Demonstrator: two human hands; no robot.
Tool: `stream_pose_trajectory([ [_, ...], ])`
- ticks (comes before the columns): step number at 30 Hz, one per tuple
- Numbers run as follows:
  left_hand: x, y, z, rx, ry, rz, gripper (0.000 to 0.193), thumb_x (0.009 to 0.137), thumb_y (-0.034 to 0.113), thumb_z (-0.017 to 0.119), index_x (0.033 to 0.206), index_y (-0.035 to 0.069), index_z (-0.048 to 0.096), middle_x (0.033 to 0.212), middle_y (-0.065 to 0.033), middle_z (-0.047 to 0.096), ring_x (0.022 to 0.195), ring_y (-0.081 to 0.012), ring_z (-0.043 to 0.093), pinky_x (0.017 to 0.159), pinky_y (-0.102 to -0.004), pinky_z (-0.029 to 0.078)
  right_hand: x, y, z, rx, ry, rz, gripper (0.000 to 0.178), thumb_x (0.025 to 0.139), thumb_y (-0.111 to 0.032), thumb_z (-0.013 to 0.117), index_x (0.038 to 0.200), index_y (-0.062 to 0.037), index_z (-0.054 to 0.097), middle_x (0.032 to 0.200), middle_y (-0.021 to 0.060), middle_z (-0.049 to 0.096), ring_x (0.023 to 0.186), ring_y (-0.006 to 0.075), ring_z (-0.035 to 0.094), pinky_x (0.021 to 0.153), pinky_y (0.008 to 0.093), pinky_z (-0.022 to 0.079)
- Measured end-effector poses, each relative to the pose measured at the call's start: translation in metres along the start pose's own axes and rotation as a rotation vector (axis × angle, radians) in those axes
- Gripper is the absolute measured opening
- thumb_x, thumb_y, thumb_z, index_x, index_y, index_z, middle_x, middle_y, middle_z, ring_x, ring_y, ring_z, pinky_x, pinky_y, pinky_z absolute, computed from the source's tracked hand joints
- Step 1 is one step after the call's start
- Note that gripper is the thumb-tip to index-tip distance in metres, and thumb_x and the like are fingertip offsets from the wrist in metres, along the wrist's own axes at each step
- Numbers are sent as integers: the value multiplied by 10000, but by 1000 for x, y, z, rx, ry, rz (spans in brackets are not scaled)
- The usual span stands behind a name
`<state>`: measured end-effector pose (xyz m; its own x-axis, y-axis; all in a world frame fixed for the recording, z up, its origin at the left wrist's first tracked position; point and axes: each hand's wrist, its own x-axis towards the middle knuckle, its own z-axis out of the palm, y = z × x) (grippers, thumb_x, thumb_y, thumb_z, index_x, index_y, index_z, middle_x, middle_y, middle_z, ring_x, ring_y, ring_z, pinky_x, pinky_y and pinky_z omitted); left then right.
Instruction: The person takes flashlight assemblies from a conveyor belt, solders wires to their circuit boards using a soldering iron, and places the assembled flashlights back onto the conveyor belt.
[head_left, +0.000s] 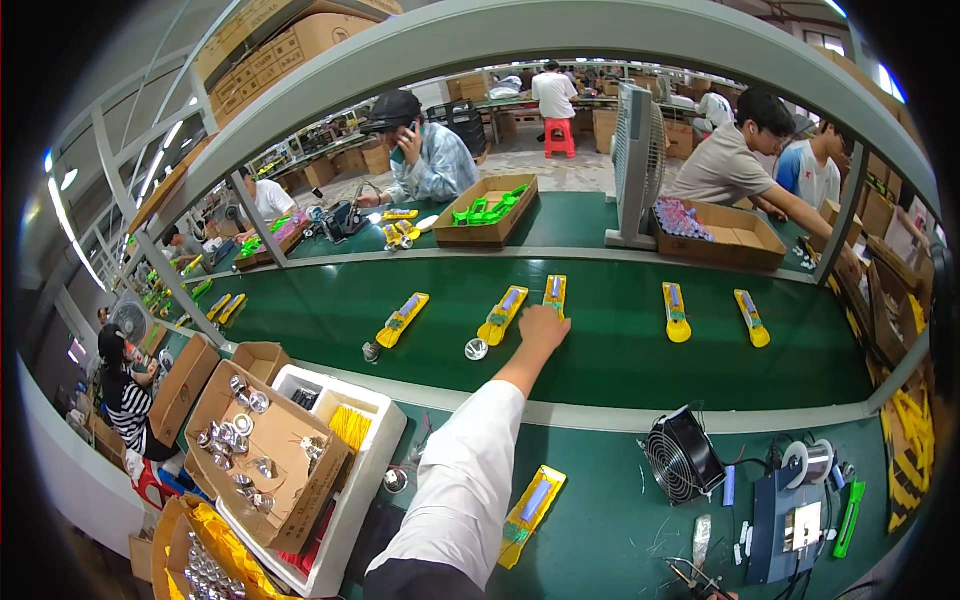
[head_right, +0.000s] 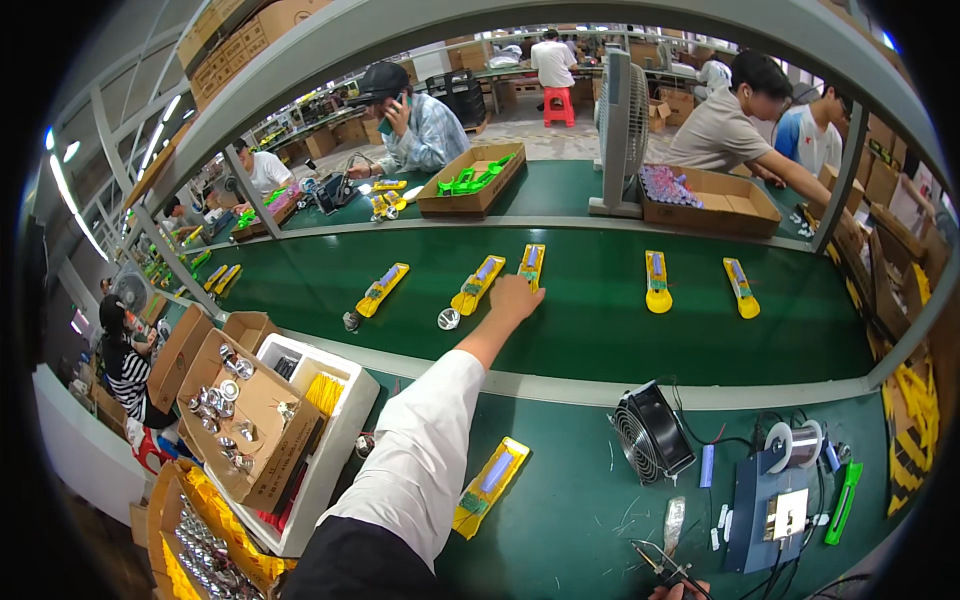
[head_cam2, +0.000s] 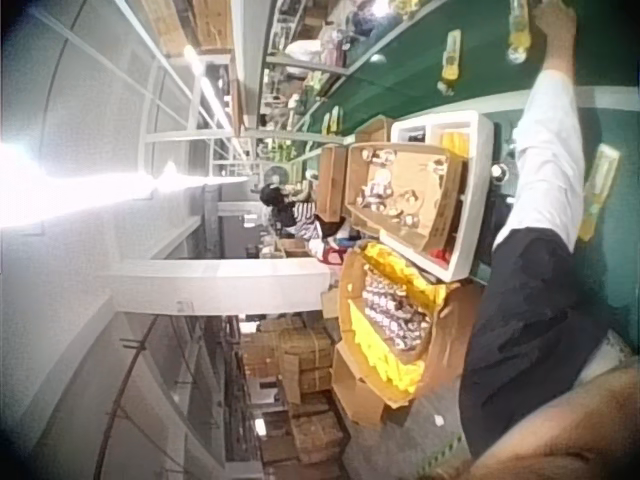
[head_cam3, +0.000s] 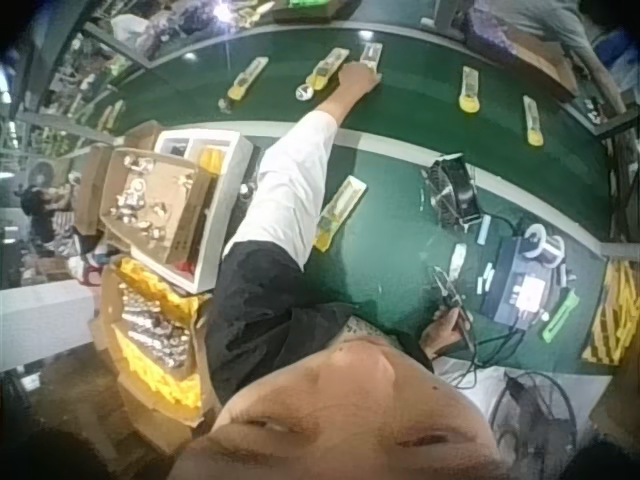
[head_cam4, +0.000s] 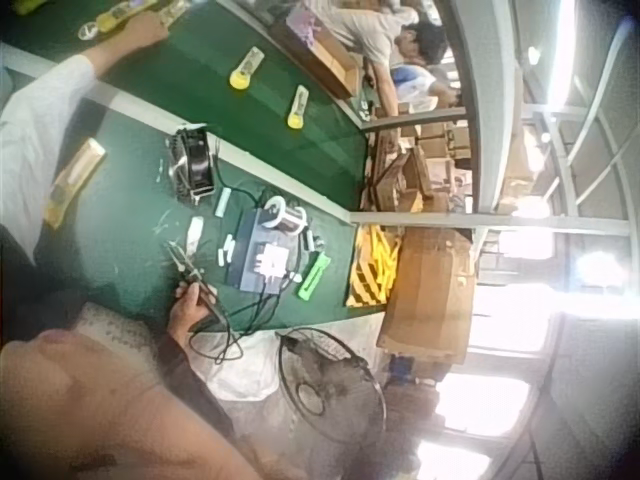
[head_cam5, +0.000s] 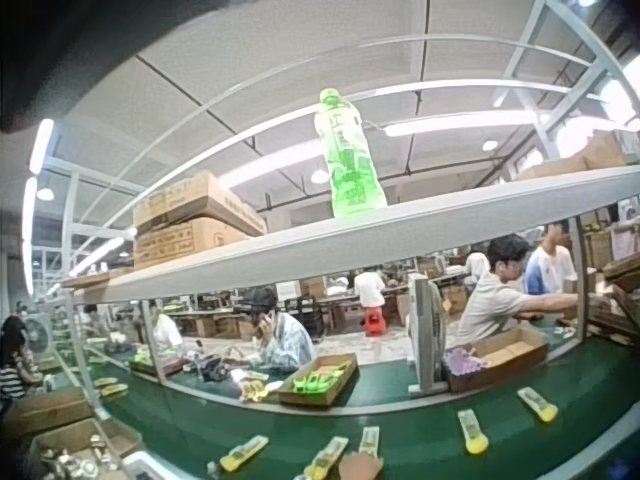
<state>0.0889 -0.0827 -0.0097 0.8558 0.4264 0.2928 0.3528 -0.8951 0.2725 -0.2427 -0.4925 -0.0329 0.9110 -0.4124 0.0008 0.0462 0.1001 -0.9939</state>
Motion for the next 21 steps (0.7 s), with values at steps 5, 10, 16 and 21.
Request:
stream_pose_trajectory([
  [5,-16,-4,5,-33,21,26,314,728,317,564,720,4,586,751,-165,582,742,-305,573,621,-390,468,-2,-2,1,70,1,0,149,796,-153,538,840,-27,470,649,65,515,501,111,454,462,215,369],
  [10,-59,-4,-39,-129,42,172,253,763,259,530,747,10,573,706,-178,565,700,-328,556,605,-404,459,-3,-7,4,59,80,-30,139,814,-157,509,817,-31,451,629,49,473,505,108,425,452,209,342],
  [16,-188,24,-159,-260,0,368,208,786,241,523,764,38,560,729,-187,517,682,-337,524,613,-401,435,-2,-20,6,163,184,-42,132,821,-137,490,792,-15,449,628,62,467,520,111,426,452,205,333],
  [21,-332,30,-190,-208,-151,464,185,770,262,556,787,78,544,883,-207,480,724,-346,526,611,-390,465,0,-10,-3,288,189,-83,144,812,-135,499,815,-12,424,633,66,453,529,125,438,455,208,338],
])
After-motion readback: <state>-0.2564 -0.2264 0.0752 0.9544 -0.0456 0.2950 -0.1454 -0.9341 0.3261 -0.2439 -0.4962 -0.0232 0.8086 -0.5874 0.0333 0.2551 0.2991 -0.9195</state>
